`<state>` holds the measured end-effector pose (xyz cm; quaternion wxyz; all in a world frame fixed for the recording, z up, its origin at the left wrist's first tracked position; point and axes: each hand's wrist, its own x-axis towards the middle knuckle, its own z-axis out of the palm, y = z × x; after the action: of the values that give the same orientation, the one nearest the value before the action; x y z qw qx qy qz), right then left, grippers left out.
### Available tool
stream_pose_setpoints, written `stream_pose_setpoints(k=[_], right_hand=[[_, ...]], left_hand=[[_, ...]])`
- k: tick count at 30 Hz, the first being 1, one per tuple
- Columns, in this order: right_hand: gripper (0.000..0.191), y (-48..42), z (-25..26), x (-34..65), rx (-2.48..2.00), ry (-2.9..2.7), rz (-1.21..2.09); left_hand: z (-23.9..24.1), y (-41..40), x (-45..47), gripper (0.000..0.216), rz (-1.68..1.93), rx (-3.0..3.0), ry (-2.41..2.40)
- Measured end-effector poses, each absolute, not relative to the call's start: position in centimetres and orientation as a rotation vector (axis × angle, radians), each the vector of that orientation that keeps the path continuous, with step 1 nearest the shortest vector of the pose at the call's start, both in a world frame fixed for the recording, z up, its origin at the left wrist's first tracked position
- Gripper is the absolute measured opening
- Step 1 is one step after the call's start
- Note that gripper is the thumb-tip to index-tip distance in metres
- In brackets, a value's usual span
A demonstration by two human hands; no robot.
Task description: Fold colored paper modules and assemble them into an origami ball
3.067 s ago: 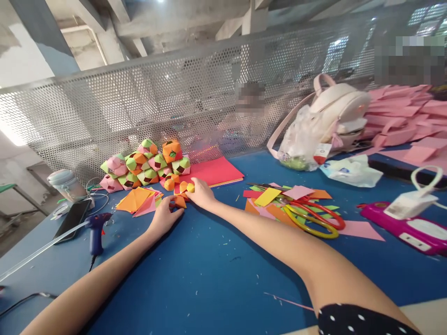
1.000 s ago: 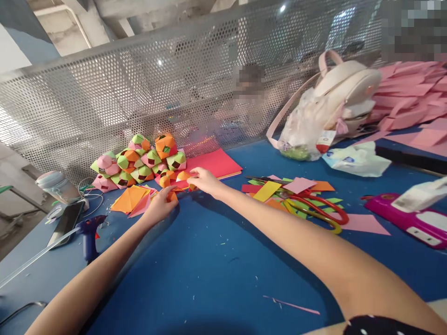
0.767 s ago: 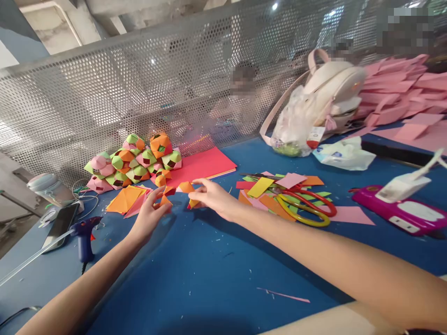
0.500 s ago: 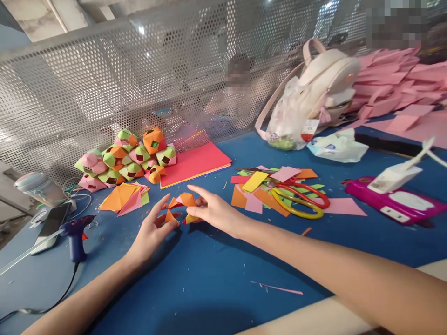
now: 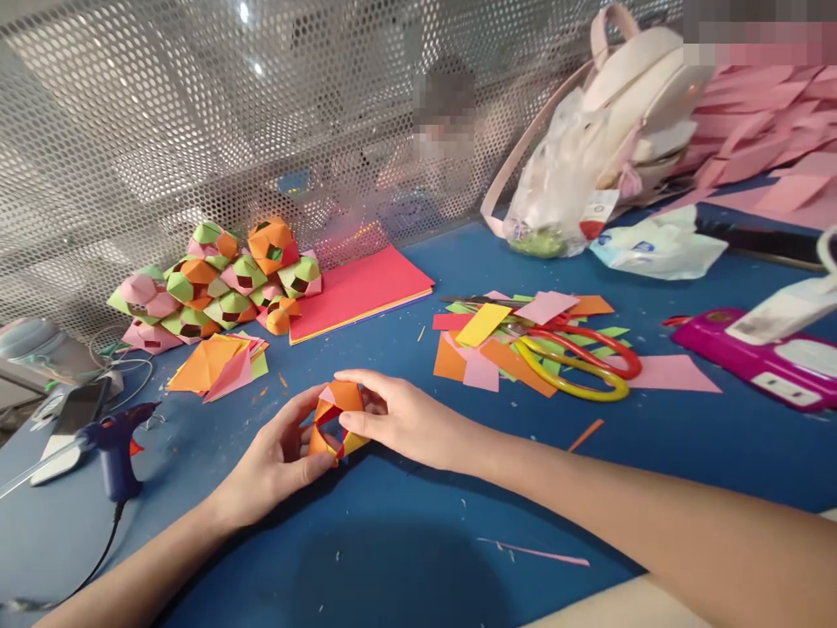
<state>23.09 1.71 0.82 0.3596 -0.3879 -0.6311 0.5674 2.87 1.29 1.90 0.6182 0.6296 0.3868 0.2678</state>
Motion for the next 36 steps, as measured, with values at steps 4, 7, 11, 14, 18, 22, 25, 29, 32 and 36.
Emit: stream_pose_setpoints(k=[4, 7, 11, 14, 18, 22, 25, 29, 32, 36], right_hand=[[0.049, 1.7, 1.2, 23.6, -1.033, -1.634, 1.448], [0.05, 1.7, 1.3, 24.1, -1.077, -1.644, 1.375], [0.05, 1.5, 1.4, 24.1, -1.093, -1.671, 1.285], [0.05, 1.3, 1.4, 23.6, -1.11, -1.7, 1.263], [0.048, 1.1, 1.3, 23.3, -1.147, -1.704, 1.178], [0.047, 1.1, 0.9, 23.3, -1.141, -1.708, 1.117], [0.046, 1.1, 0.7, 23.2, -1.145, -1.746, 1.033], [0.046, 1.0, 0.6, 23.0, -1.185, -1.789, 0.895], [0.045, 1.0, 0.5, 23.0, -1.188, -1.829, 0.819], [0.045, 1.0, 0.2, 23.0, -1.176, -1.849, 0.765]], left_hand=[[2.0, 1.2, 2.9, 0.059, 0.613, 1.538, 0.988], [1.8, 1.0, 2.8, 0.057, 0.714, 1.716, 1.079], [0.9, 0.9, 2.6, 0.061, 0.867, 1.99, 1.132], [0.2, 1.0, 2.4, 0.064, 0.945, 2.151, 1.173], [0.0, 1.0, 2.6, 0.062, 0.981, 2.289, 1.213], [0.3, 0.8, 2.9, 0.059, 0.969, 2.343, 1.26], [0.4, 0.6, 3.1, 0.059, 0.953, 2.404, 1.285], [0.5, 0.5, 3.3, 0.058, 0.962, 2.487, 1.289], [0.4, 0.5, 3.3, 0.059, 0.975, 2.508, 1.292], [0.1, 0.5, 3.3, 0.061, 0.98, 2.525, 1.303]])
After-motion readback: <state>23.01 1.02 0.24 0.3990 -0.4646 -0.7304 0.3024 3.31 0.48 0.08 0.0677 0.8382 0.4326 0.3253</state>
